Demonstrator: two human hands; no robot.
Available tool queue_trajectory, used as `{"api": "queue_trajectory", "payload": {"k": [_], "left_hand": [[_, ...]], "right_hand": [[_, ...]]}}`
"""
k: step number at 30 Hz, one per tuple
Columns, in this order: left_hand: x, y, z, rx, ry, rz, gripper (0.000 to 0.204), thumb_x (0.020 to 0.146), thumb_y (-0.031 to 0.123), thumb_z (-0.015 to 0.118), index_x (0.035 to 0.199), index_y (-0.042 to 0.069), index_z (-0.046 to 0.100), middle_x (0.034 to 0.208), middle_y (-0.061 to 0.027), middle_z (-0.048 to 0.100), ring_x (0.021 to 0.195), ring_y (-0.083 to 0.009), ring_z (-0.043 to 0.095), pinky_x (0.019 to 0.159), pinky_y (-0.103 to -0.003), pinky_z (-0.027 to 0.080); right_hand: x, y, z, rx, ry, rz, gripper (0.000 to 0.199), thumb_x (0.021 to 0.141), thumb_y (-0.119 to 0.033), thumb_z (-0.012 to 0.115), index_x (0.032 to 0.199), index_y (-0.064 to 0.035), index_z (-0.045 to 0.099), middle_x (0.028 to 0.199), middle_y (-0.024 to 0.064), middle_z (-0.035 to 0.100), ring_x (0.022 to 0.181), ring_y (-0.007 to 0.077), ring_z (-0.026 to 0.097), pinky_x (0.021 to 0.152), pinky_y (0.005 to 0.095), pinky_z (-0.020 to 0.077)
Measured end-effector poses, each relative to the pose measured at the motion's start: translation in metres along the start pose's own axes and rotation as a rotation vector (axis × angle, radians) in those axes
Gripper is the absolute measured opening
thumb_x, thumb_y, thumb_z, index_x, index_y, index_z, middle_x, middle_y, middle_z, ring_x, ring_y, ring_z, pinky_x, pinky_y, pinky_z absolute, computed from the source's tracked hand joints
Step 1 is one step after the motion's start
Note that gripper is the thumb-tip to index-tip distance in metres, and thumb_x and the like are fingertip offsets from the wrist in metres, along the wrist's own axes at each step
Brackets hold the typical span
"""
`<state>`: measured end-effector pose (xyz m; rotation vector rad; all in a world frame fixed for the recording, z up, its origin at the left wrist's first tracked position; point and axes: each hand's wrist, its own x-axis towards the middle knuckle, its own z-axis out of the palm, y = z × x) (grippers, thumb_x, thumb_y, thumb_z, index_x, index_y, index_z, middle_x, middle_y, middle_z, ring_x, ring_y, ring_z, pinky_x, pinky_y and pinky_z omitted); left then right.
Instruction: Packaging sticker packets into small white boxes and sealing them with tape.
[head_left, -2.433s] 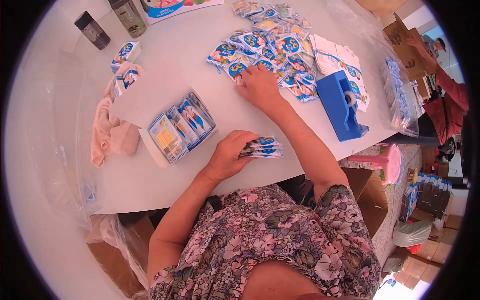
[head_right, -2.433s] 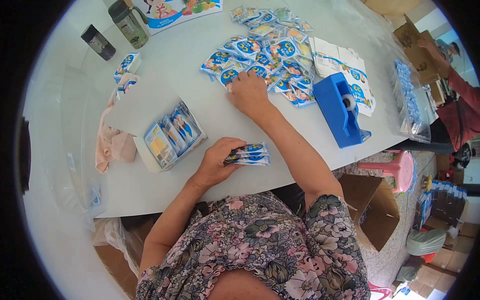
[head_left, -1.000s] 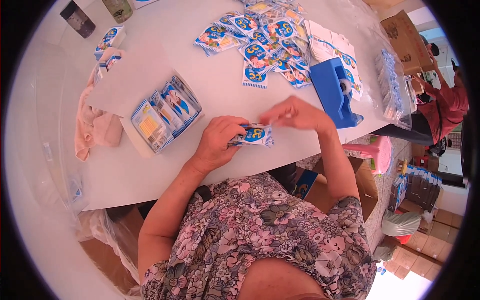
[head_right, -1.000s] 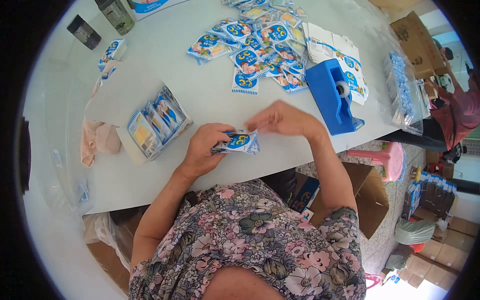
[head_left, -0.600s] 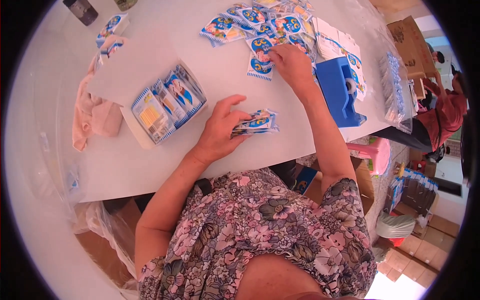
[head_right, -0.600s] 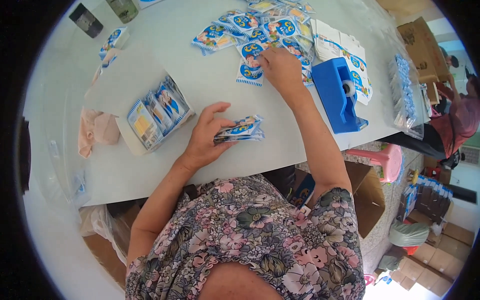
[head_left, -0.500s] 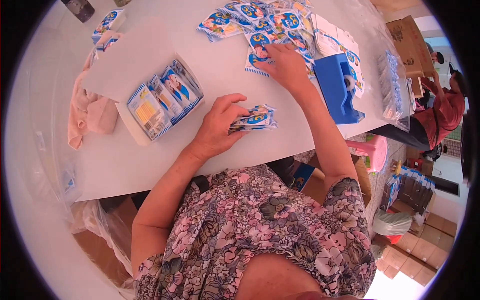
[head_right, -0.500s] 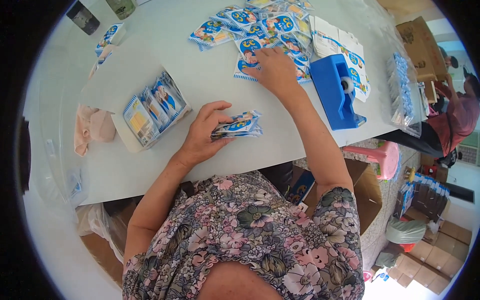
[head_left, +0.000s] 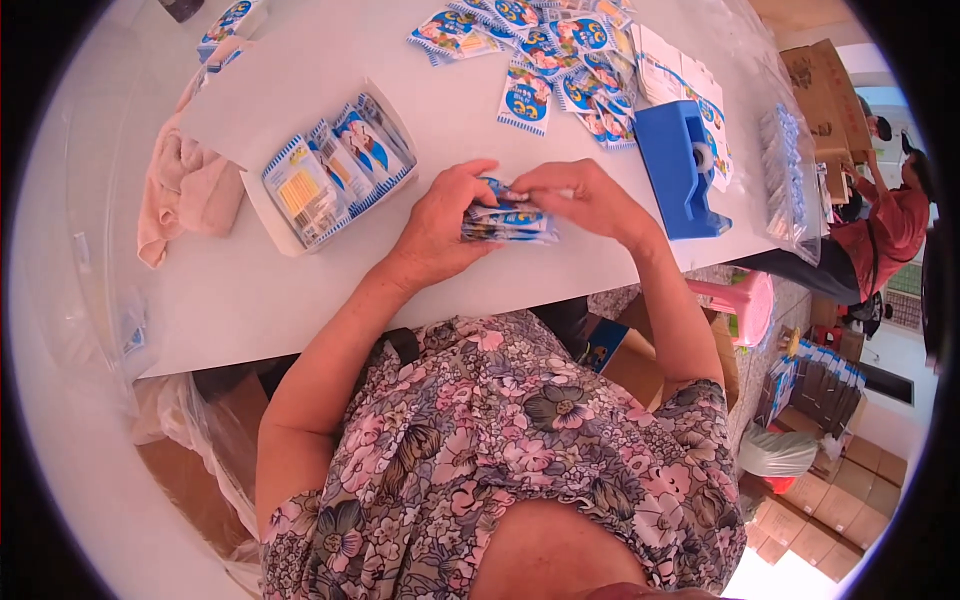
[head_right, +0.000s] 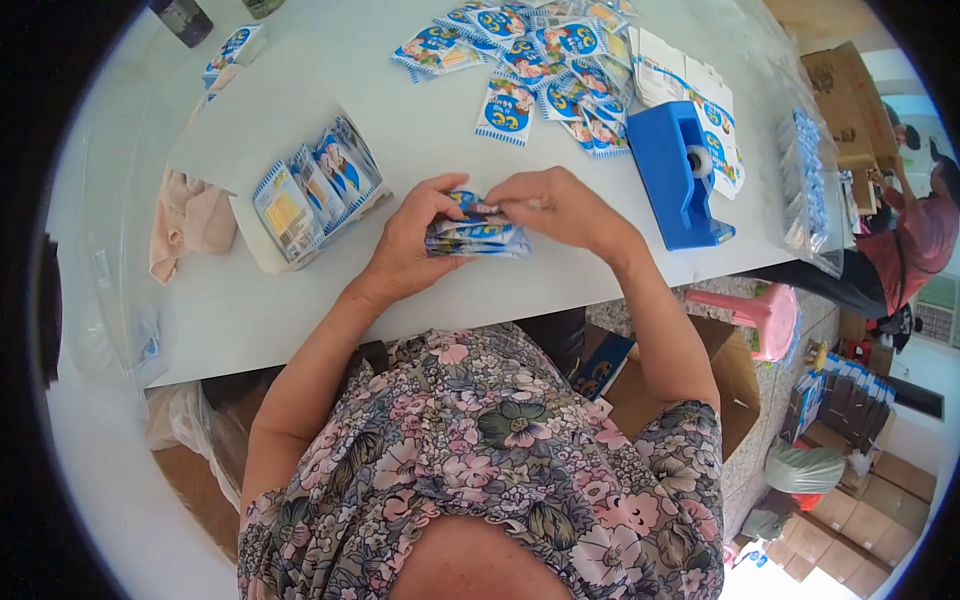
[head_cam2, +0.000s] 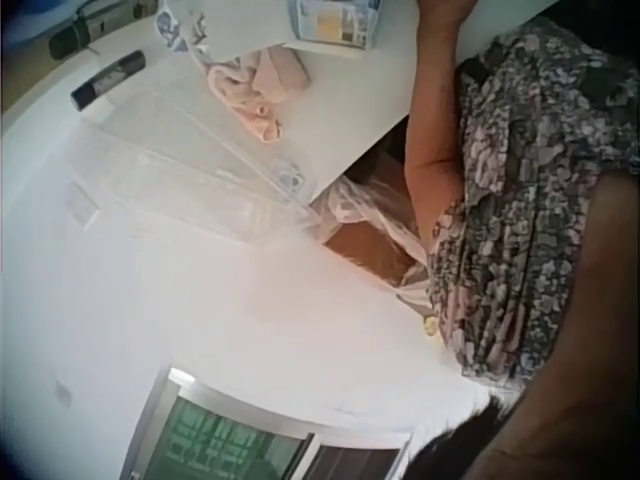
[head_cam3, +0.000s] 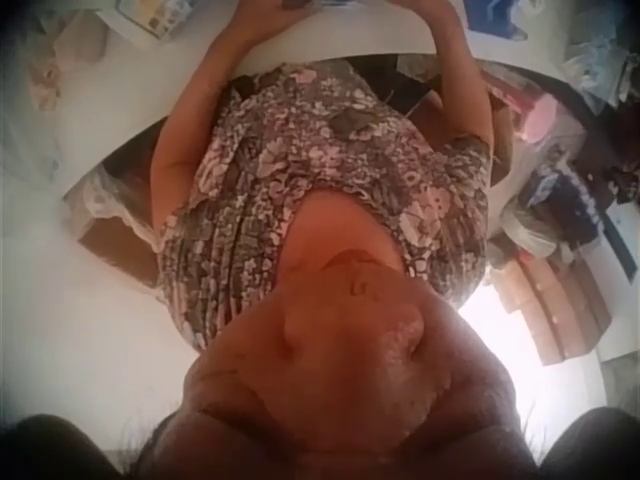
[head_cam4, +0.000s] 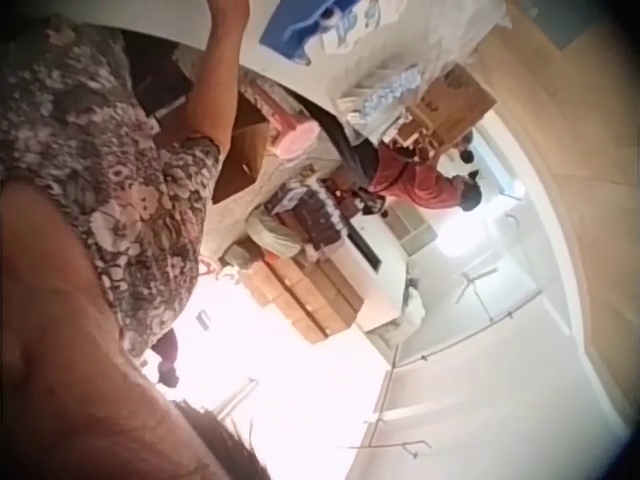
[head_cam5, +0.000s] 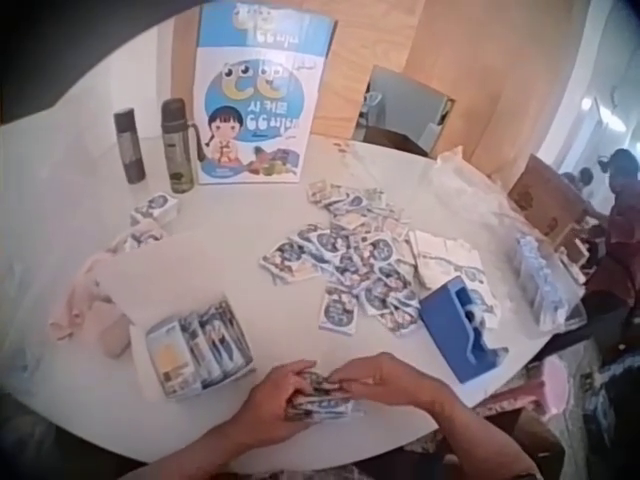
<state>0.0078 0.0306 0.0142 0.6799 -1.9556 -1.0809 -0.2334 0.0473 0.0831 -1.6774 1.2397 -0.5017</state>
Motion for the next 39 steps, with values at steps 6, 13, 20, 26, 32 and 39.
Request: {"api": "queue_trajectory", "payload": {"k": [6, 13, 20, 26, 32, 39], "left_hand": [[-0.001, 0.000, 0.003, -0.097, -0.016, -0.083, 0.050, 0.067, 0.009, 0.083, 0.108, 0.007, 0.054, 0.119, -0.0099, 0.059, 0.111, -0.0298, 0.057, 0.094, -0.038, 0.049], [0.001, 0.004, 0.003, -0.013, -0.019, -0.072, 0.052, 0.066, 0.011, 0.084, 0.110, 0.007, 0.056, 0.118, -0.0105, 0.060, 0.111, -0.0300, 0.058, 0.094, -0.039, 0.049], [0.001, 0.004, 0.003, -0.011, -0.003, -0.084, 0.055, 0.064, 0.010, 0.086, 0.110, 0.007, 0.056, 0.117, -0.0109, 0.061, 0.112, -0.0307, 0.058, 0.095, -0.040, 0.048], [0.001, 0.003, 0.003, 0.002, 0.001, -0.068, 0.059, 0.062, 0.010, 0.087, 0.112, 0.008, 0.056, 0.118, -0.0110, 0.061, 0.112, -0.0309, 0.058, 0.095, -0.040, 0.048], [0.001, 0.003, 0.003, 0.011, -0.002, -0.069, 0.062, 0.060, 0.009, 0.087, 0.113, 0.008, 0.056, 0.119, -0.0106, 0.061, 0.113, -0.0304, 0.058, 0.096, -0.040, 0.049], [0.001, 0.004, 0.001, -0.014, -0.012, -0.115, 0.065, 0.058, 0.008, 0.088, 0.114, 0.008, 0.055, 0.122, -0.0111, 0.059, 0.114, -0.0293, 0.058, 0.097, -0.038, 0.049]], "right_hand": [[-0.038, -0.024, 0.006, -0.281, 0.489, -0.312, 0.019, 0.080, -0.010, 0.075, 0.097, -0.0047, 0.071, 0.116, 0.0094, 0.066, 0.109, 0.0279, 0.060, 0.093, 0.0378, 0.0474], [-0.064, -0.013, 0.048, -0.503, 0.517, -0.363, 0.035, 0.067, -0.004, 0.083, 0.100, -0.0104, 0.073, 0.115, 0.0086, 0.063, 0.107, 0.0295, 0.055, 0.091, 0.0394, 0.0459], [-0.062, -0.007, 0.054, -0.517, 0.573, -0.362, 0.037, 0.066, -0.001, 0.082, 0.100, -0.0094, 0.073, 0.115, 0.0094, 0.063, 0.108, 0.0294, 0.055, 0.089, 0.0390, 0.0472], [-0.058, -0.010, 0.053, -0.585, 0.559, -0.348, 0.036, 0.066, -0.005, 0.084, 0.099, -0.0075, 0.071, 0.114, 0.0097, 0.063, 0.105, 0.0299, 0.057, 0.089, 0.0393, 0.0472], [-0.053, -0.011, 0.053, -0.540, 0.614, -0.366, 0.038, 0.068, -0.012, 0.085, 0.103, -0.0064, 0.071, 0.114, 0.0103, 0.065, 0.105, 0.0299, 0.058, 0.089, 0.0389, 0.0474], [-0.044, -0.004, 0.042, -0.296, 0.513, -0.231, 0.043, 0.081, -0.008, 0.074, 0.123, -0.0068, 0.067, 0.119, 0.0112, 0.065, 0.108, 0.0271, 0.060, 0.097, 0.0385, 0.0462]]}}
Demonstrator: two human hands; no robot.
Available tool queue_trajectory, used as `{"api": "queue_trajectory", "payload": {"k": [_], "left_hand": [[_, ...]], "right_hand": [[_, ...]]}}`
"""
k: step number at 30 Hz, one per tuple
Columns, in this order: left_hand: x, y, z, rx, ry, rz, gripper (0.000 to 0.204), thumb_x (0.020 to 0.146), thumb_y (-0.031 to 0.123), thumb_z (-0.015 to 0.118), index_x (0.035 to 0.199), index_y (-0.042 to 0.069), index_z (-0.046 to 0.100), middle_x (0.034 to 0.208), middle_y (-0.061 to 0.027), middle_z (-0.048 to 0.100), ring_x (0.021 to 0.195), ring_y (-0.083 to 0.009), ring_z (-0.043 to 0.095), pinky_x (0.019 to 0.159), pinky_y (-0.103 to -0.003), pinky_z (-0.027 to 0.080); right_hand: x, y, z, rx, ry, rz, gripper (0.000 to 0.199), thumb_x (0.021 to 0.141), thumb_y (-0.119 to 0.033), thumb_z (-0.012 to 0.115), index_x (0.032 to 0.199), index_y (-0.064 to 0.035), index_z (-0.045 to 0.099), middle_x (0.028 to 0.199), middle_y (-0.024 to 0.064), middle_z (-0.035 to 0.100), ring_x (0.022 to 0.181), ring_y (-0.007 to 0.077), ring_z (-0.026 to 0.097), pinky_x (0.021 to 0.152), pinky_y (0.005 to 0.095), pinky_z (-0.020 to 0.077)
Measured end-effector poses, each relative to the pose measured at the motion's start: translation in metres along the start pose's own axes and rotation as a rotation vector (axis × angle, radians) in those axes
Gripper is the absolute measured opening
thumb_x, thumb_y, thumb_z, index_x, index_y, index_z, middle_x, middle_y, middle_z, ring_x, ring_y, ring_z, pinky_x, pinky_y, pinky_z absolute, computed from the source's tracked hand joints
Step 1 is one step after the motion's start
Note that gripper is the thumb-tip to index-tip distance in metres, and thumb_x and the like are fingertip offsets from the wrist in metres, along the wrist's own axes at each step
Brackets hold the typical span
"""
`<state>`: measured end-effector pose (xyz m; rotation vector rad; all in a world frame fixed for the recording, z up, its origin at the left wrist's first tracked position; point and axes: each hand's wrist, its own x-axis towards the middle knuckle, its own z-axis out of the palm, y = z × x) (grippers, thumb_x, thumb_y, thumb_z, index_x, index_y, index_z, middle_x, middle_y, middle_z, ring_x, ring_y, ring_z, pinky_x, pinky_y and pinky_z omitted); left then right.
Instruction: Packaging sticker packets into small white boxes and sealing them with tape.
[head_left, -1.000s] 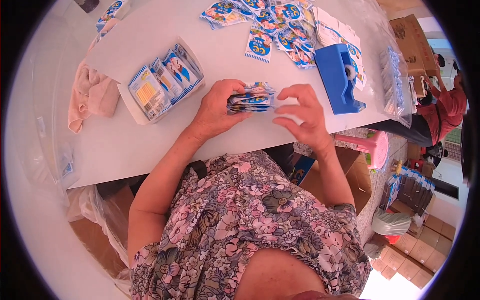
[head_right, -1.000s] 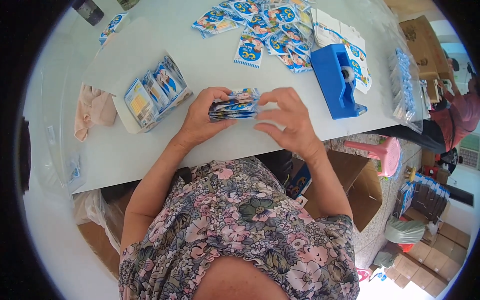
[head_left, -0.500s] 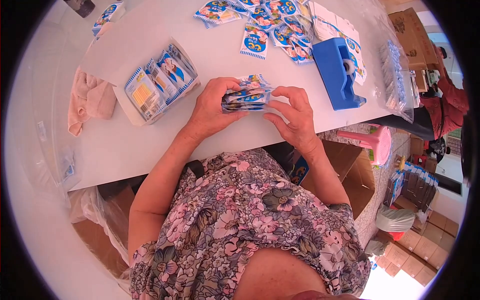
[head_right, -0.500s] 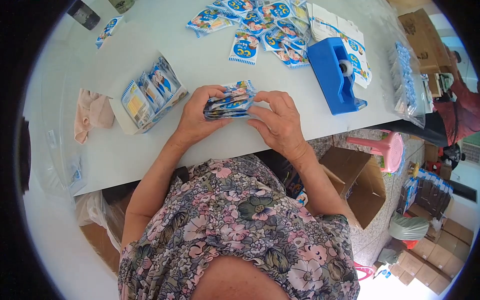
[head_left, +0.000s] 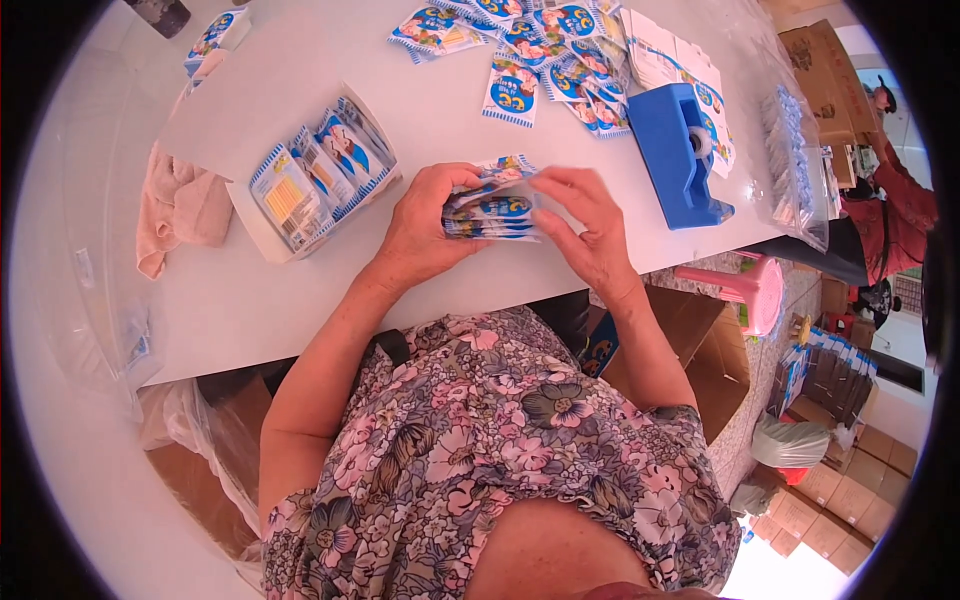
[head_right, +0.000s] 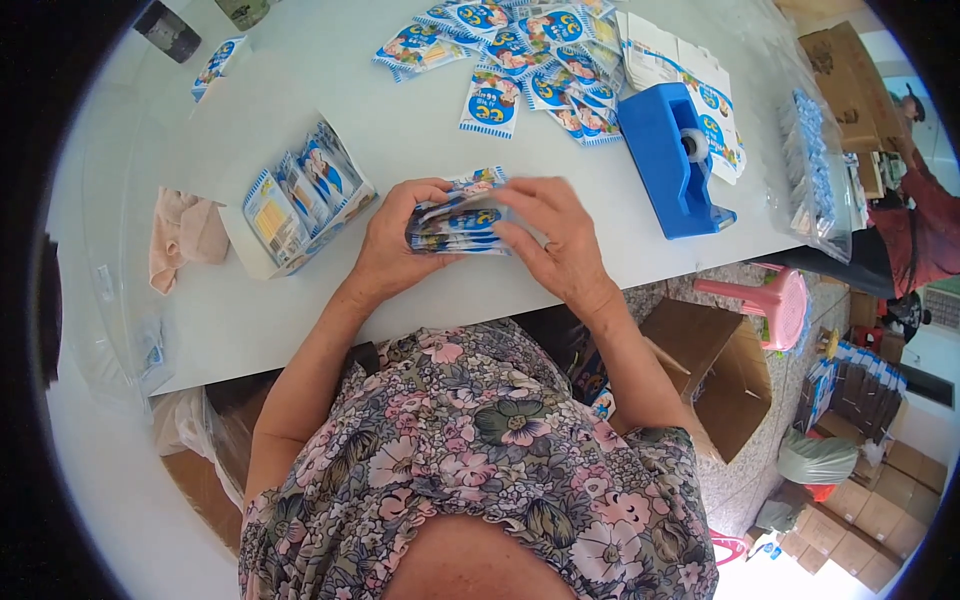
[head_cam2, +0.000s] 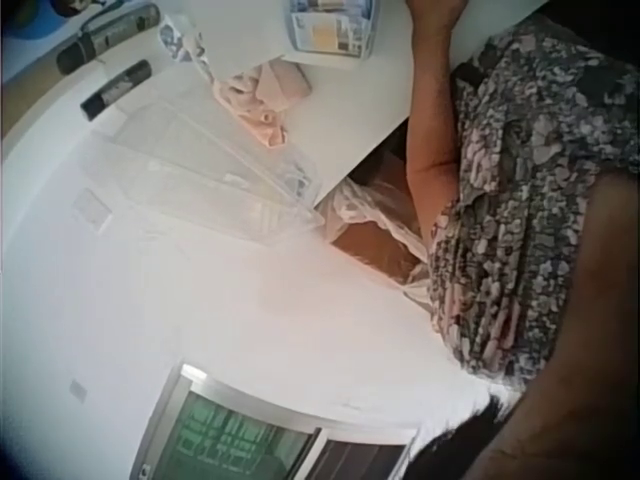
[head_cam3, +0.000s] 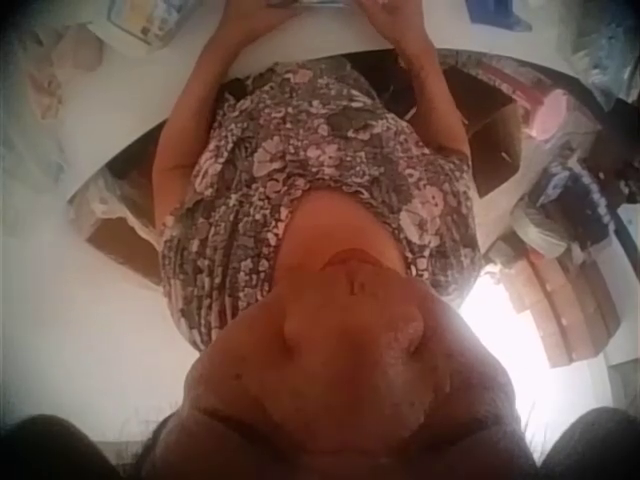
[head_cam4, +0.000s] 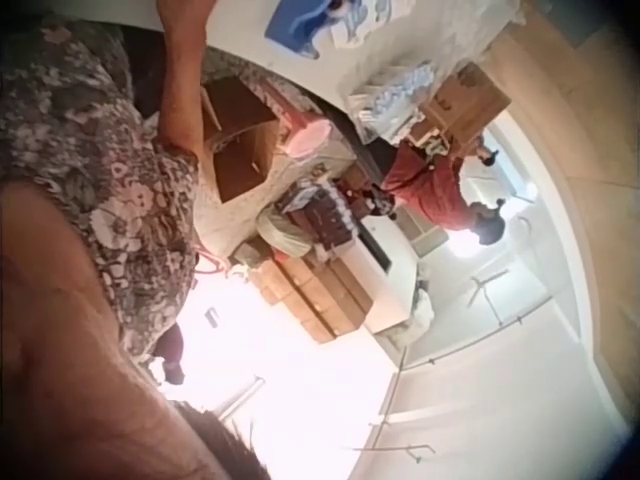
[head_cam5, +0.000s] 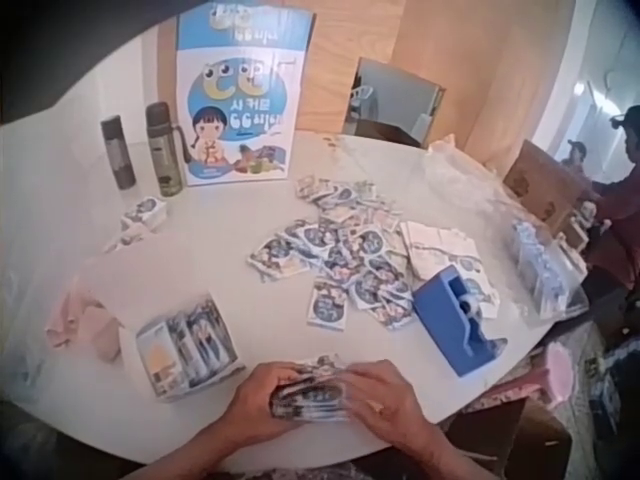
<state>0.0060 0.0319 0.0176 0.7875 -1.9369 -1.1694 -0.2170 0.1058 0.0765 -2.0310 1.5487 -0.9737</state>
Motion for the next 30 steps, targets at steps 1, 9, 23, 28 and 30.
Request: {"api": "queue_trajectory", "payload": {"k": [1, 9, 23, 28, 30], "left_hand": [[0.000, 0.000, 0.000, 0.000, 0.000, 0.011, 0.065, 0.058, 0.008, 0.088, 0.114, 0.008, 0.055, 0.122, -0.0114, 0.059, 0.114, -0.0292, 0.058, 0.097, -0.038, 0.049], [-0.002, -0.002, 0.000, -0.057, 0.029, -0.016, 0.068, 0.061, 0.010, 0.089, 0.119, 0.008, 0.054, 0.122, -0.0121, 0.059, 0.113, -0.0278, 0.059, 0.097, -0.037, 0.049], [0.000, 0.003, -0.007, 0.067, -0.077, 0.063, 0.046, 0.064, 0.012, 0.090, 0.100, 0.007, 0.063, 0.120, -0.0103, 0.065, 0.115, -0.0282, 0.058, 0.105, -0.041, 0.038], [0.000, 0.003, -0.003, 0.151, 0.103, 0.152, 0.044, 0.065, 0.014, 0.088, 0.099, 0.009, 0.061, 0.127, -0.0112, 0.062, 0.118, -0.0306, 0.055, 0.107, -0.044, 0.033], [0.001, -0.003, -0.002, 0.204, 0.155, 0.177, 0.045, 0.066, 0.015, 0.087, 0.101, 0.009, 0.060, 0.128, -0.0106, 0.061, 0.120, -0.0312, 0.054, 0.107, -0.045, 0.032]], "right_hand": [[0.003, 0.002, -0.001, -0.044, 0.070, -0.045, 0.043, 0.082, -0.006, 0.072, 0.124, -0.0073, 0.066, 0.119, 0.0115, 0.066, 0.107, 0.0263, 0.060, 0.098, 0.0381, 0.0458], [0.032, 0.024, 0.002, 0.161, -0.235, 0.230, 0.032, 0.086, -0.009, 0.070, 0.117, -0.0067, 0.070, 0.109, 0.0101, 0.071, 0.103, 0.0227, 0.065, 0.092, 0.0316, 0.0491], [0.136, 0.068, 0.037, -0.878, -0.041, 0.182, 0.032, 0.083, -0.033, 0.067, 0.092, -0.0028, 0.072, 0.086, 0.0122, 0.065, 0.085, 0.0312, 0.068, 0.069, 0.0415, 0.0542], [0.110, 0.042, 0.001, -0.562, -0.280, 0.046, 0.021, 0.078, -0.018, 0.068, 0.094, -0.0050, 0.073, 0.083, 0.0115, 0.067, 0.078, 0.0302, 0.067, 0.068, 0.0404, 0.0528], [0.111, 0.035, -0.012, -0.305, -0.517, -0.009, 0.020, 0.078, -0.014, 0.068, 0.095, -0.0054, 0.072, 0.083, 0.0114, 0.068, 0.075, 0.0298, 0.066, 0.069, 0.0393, 0.0525]]}}
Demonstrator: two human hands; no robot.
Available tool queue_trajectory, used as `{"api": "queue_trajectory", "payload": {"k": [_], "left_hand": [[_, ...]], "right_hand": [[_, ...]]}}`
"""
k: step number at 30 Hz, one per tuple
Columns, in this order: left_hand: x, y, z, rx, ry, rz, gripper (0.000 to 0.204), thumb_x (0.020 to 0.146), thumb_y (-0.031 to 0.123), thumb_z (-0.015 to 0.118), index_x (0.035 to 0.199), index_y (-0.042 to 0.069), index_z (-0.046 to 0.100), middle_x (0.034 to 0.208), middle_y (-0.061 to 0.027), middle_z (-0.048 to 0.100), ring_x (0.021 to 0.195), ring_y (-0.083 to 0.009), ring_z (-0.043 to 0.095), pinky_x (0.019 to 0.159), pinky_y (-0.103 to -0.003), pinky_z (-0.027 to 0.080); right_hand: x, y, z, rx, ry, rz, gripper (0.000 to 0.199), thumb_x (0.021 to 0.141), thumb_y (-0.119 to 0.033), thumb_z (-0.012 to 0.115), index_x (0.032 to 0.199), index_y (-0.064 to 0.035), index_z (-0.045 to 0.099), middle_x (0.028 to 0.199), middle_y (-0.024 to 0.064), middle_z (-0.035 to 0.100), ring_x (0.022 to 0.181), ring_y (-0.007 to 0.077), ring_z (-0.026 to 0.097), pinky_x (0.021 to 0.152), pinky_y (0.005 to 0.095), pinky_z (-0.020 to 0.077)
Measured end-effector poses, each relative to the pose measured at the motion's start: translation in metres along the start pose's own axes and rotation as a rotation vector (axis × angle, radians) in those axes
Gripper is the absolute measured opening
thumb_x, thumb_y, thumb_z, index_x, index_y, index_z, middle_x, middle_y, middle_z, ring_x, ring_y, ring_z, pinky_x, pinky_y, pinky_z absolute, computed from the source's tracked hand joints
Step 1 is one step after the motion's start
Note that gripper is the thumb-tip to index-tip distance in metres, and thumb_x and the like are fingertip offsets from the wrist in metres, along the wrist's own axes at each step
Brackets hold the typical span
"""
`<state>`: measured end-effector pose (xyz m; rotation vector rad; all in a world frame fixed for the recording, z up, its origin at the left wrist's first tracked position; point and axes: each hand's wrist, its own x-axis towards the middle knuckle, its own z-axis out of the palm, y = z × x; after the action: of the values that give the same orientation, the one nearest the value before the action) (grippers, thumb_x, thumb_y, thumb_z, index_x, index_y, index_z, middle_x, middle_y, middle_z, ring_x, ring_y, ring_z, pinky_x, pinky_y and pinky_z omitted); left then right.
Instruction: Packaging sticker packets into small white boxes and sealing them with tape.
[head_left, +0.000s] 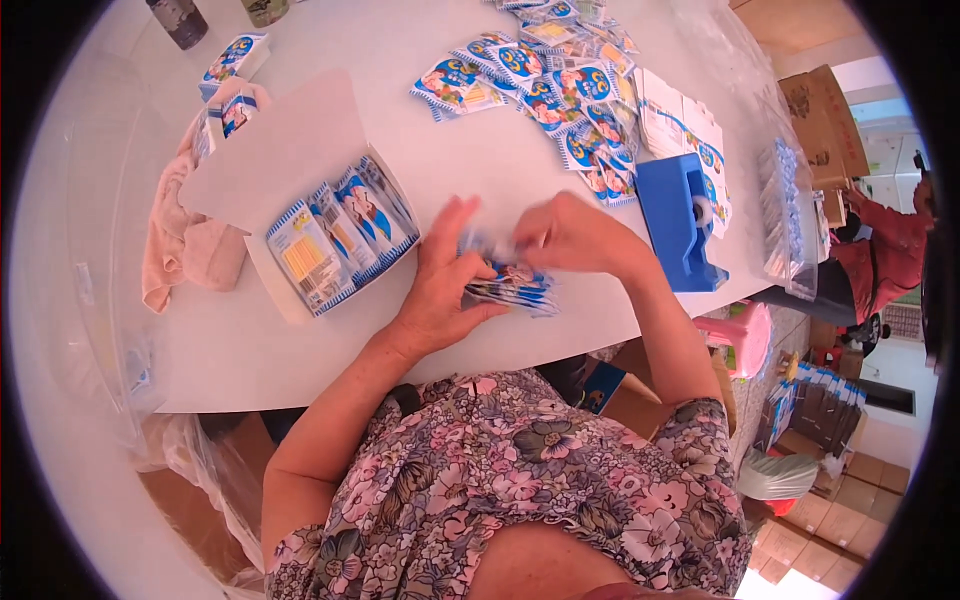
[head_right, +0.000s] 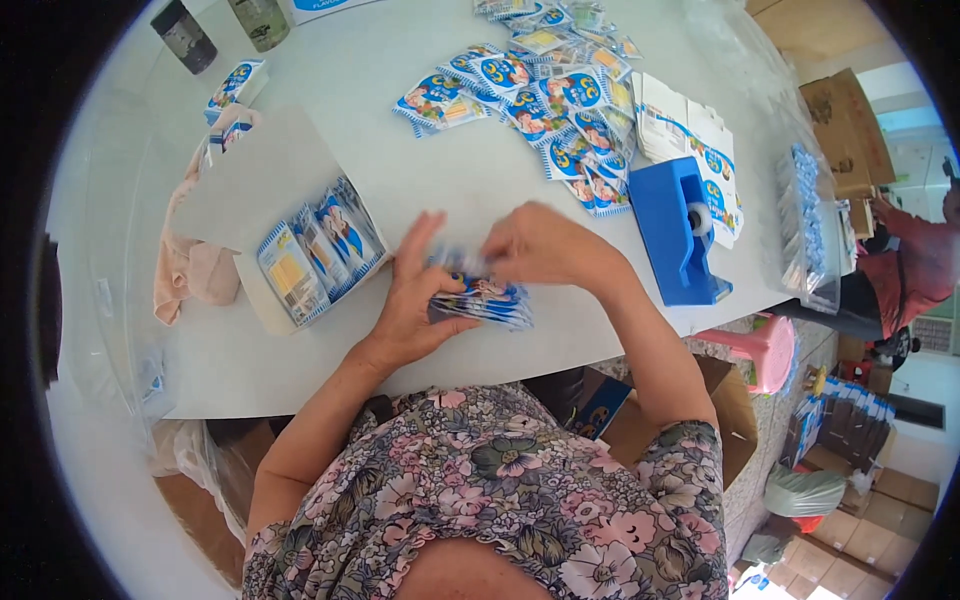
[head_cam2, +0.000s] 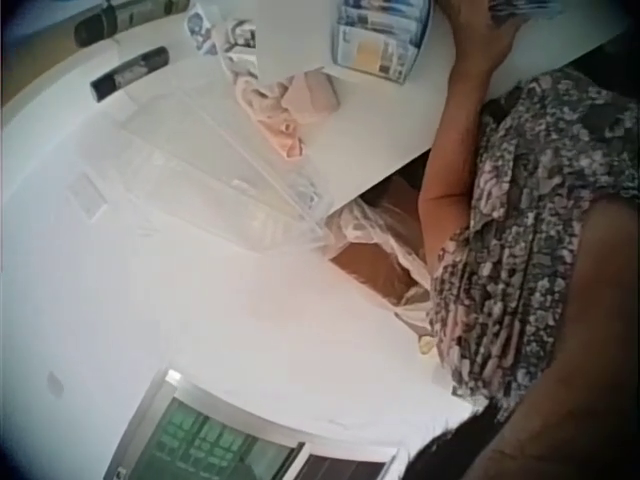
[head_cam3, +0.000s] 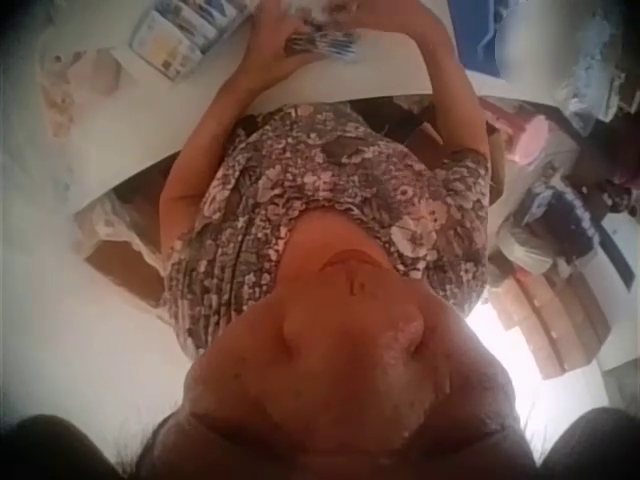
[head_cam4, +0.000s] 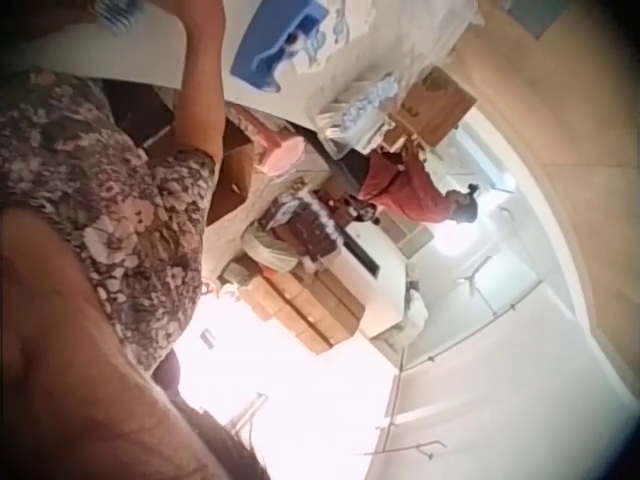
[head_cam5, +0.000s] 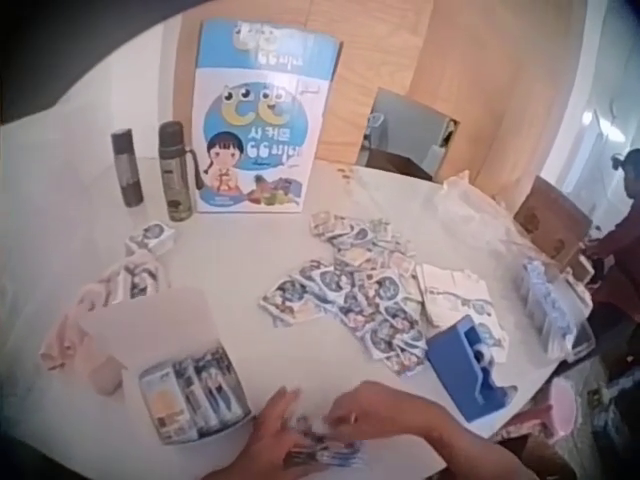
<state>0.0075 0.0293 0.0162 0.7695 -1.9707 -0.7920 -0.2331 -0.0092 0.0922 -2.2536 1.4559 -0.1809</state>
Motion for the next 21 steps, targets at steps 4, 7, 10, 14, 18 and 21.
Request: {"api": "queue_trajectory", "payload": {"k": [4, 7, 10, 14, 18, 21], "left_hand": [[-0.003, -0.004, 0.001, -0.188, -0.199, -0.014, 0.053, 0.067, 0.015, 0.087, 0.110, 0.008, 0.057, 0.125, -0.0118, 0.062, 0.118, -0.0319, 0.055, 0.104, -0.043, 0.038], [-0.003, 0.001, -0.001, -0.241, -0.209, -0.144, 0.056, 0.068, 0.015, 0.087, 0.115, 0.008, 0.057, 0.121, -0.0114, 0.062, 0.116, -0.0318, 0.056, 0.101, -0.041, 0.041], [0.001, 0.001, -0.004, -0.231, -0.220, -0.111, 0.056, 0.069, 0.016, 0.085, 0.118, 0.008, 0.059, 0.118, -0.0100, 0.063, 0.115, -0.0308, 0.056, 0.100, -0.040, 0.042], [0.003, 0.000, -0.005, -0.153, -0.234, -0.032, 0.054, 0.067, 0.013, 0.088, 0.115, 0.008, 0.063, 0.127, -0.0143, 0.059, 0.115, -0.0271, 0.058, 0.099, -0.038, 0.047], [0.001, 0.004, -0.002, -0.217, -0.166, -0.093, 0.053, 0.067, 0.013, 0.089, 0.113, 0.007, 0.063, 0.138, -0.0173, 0.049, 0.116, -0.0273, 0.057, 0.098, -0.038, 0.048], [0.000, 0.004, -0.001, -0.158, -0.089, -0.093, 0.052, 0.066, 0.014, 0.090, 0.110, 0.006, 0.064, 0.144, -0.0196, 0.041, 0.115, -0.0298, 0.058, 0.098, -0.038, 0.049]], "right_hand": [[0.059, 0.014, -0.005, 0.055, 0.206, -0.093, 0.035, 0.079, 0.001, 0.060, 0.111, -0.0059, 0.069, 0.100, 0.0116, 0.071, 0.082, 0.0275, 0.067, 0.076, 0.0361, 0.0535], [0.126, 0.028, 0.009, -0.218, 0.631, -0.299, 0.045, 0.079, 0.007, 0.055, 0.122, -0.0059, 0.063, 0.120, 0.0120, 0.065, 0.099, 0.0284, 0.064, 0.084, 0.0371, 0.0532], [0.154, 0.032, 0.020, -0.428, 0.349, -0.154, 0.034, 0.081, 0.005, 0.059, 0.113, -0.0046, 0.063, 0.116, 0.0100, 0.062, 0.110, 0.0309, 0.056, 0.090, 0.0401, 0.0500], [0.115, 0.022, 0.023, -0.511, 0.270, -0.210, 0.025, 0.080, -0.003, 0.062, 0.103, -0.0075, 0.068, 0.106, 0.0080, 0.062, 0.101, 0.0288, 0.059, 0.075, 0.0394, 0.0530], [0.048, 0.002, 0.015, -0.421, 0.409, -0.218, 0.013, 0.083, -0.015, 0.069, 0.093, -0.0085, 0.066, 0.100, 0.0062, 0.064, 0.088, 0.0270, 0.062, 0.070, 0.0396, 0.0494], [0.002, -0.026, 0.014, -0.435, 0.217, -0.073, 0.012, 0.086, -0.020, 0.069, 0.091, -0.0097, 0.069, 0.092, 0.0080, 0.066, 0.074, 0.0281, 0.064, 0.063, 0.0395, 0.0489]]}}
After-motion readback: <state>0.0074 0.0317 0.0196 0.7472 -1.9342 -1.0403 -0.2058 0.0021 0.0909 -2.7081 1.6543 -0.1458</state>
